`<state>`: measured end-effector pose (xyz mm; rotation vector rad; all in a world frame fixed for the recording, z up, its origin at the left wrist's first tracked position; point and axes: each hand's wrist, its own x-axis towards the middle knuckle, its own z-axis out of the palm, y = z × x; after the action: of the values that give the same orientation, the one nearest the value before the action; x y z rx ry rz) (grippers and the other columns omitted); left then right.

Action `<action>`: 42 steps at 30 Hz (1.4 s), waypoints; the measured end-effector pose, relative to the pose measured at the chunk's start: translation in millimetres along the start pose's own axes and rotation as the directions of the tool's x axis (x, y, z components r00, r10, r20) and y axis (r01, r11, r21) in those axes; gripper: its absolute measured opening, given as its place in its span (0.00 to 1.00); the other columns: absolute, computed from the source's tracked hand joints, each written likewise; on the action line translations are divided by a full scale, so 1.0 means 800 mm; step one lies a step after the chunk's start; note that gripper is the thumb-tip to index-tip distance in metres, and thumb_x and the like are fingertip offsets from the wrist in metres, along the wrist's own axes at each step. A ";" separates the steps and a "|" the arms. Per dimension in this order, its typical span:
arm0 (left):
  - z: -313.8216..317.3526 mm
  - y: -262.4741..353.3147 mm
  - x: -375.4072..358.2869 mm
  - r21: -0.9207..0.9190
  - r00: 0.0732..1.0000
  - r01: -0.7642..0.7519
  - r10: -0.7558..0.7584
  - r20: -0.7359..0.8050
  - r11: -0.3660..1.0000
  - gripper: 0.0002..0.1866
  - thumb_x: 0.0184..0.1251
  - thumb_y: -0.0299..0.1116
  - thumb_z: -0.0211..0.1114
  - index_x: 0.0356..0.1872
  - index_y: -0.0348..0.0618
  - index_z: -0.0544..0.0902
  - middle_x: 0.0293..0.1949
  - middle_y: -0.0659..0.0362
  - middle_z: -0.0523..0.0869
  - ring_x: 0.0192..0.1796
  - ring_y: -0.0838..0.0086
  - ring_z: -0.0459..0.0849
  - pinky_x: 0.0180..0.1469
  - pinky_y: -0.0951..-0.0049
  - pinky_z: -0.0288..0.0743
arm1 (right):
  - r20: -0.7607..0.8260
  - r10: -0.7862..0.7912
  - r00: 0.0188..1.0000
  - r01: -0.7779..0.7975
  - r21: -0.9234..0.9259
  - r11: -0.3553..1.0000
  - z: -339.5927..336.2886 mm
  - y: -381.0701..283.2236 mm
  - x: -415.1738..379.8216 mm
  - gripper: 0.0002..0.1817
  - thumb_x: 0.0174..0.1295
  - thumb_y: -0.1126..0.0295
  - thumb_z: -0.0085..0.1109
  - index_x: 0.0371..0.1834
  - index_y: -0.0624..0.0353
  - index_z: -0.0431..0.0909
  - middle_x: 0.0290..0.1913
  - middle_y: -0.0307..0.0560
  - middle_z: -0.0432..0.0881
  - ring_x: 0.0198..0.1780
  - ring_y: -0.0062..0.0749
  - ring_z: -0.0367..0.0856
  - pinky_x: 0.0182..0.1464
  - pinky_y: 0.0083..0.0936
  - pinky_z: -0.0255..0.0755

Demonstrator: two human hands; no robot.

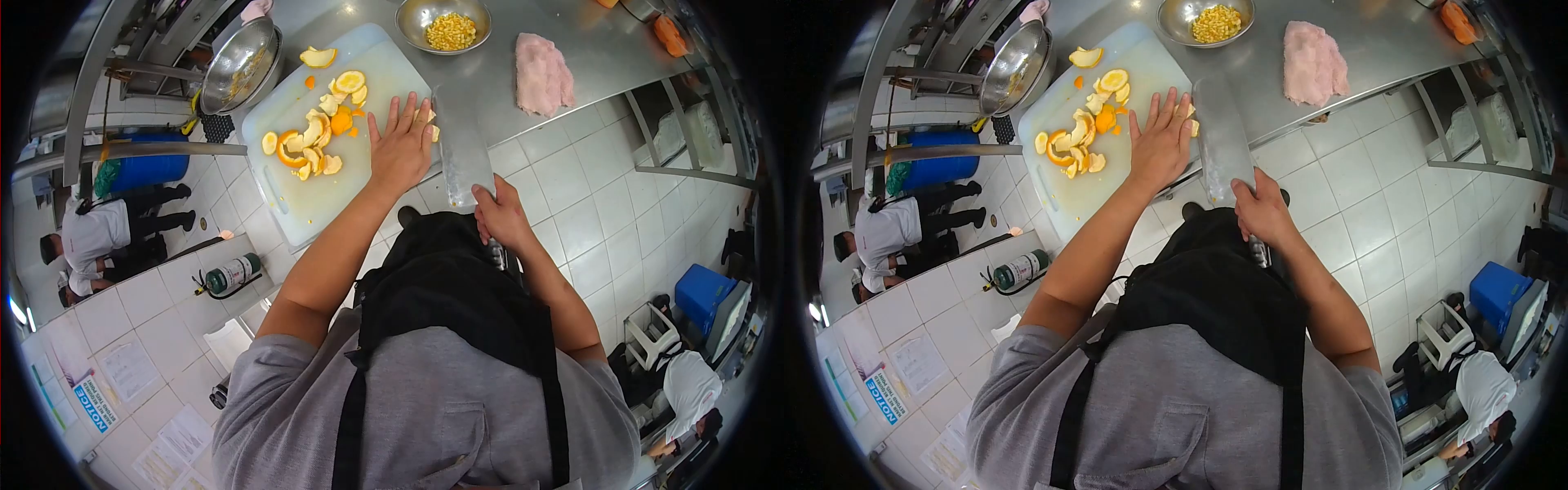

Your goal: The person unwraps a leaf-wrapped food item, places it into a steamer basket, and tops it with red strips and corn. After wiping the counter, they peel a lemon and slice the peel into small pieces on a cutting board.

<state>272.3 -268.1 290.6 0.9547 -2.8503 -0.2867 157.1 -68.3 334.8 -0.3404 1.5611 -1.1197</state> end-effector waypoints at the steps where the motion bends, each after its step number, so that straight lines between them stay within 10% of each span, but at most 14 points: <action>1: 0.000 0.000 -0.001 0.002 1.000 -0.002 0.002 0.006 1.000 0.29 0.88 0.48 0.42 0.85 0.57 0.64 0.86 0.59 0.60 0.88 0.56 0.55 0.83 0.32 0.37 | -0.006 -0.016 1.000 0.016 -0.002 1.000 0.002 -0.001 0.004 0.13 0.79 0.66 0.52 0.56 0.65 0.72 0.22 0.42 0.72 0.15 0.27 0.72 0.16 0.31 0.70; 42: -0.013 -0.007 -0.017 0.009 0.999 -0.040 0.039 0.028 0.999 0.51 0.77 0.66 0.53 0.86 0.36 0.53 0.87 0.48 0.56 0.88 0.54 0.52 0.83 0.30 0.30 | 0.042 0.012 0.999 -0.010 -0.047 0.999 -0.001 -0.024 0.010 0.14 0.78 0.65 0.53 0.53 0.67 0.73 0.22 0.43 0.73 0.15 0.27 0.73 0.15 0.30 0.70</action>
<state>288.1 -265.9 298.8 0.9018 -2.8946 -0.2849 147.3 -83.7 345.1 -0.3839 1.5516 -1.0626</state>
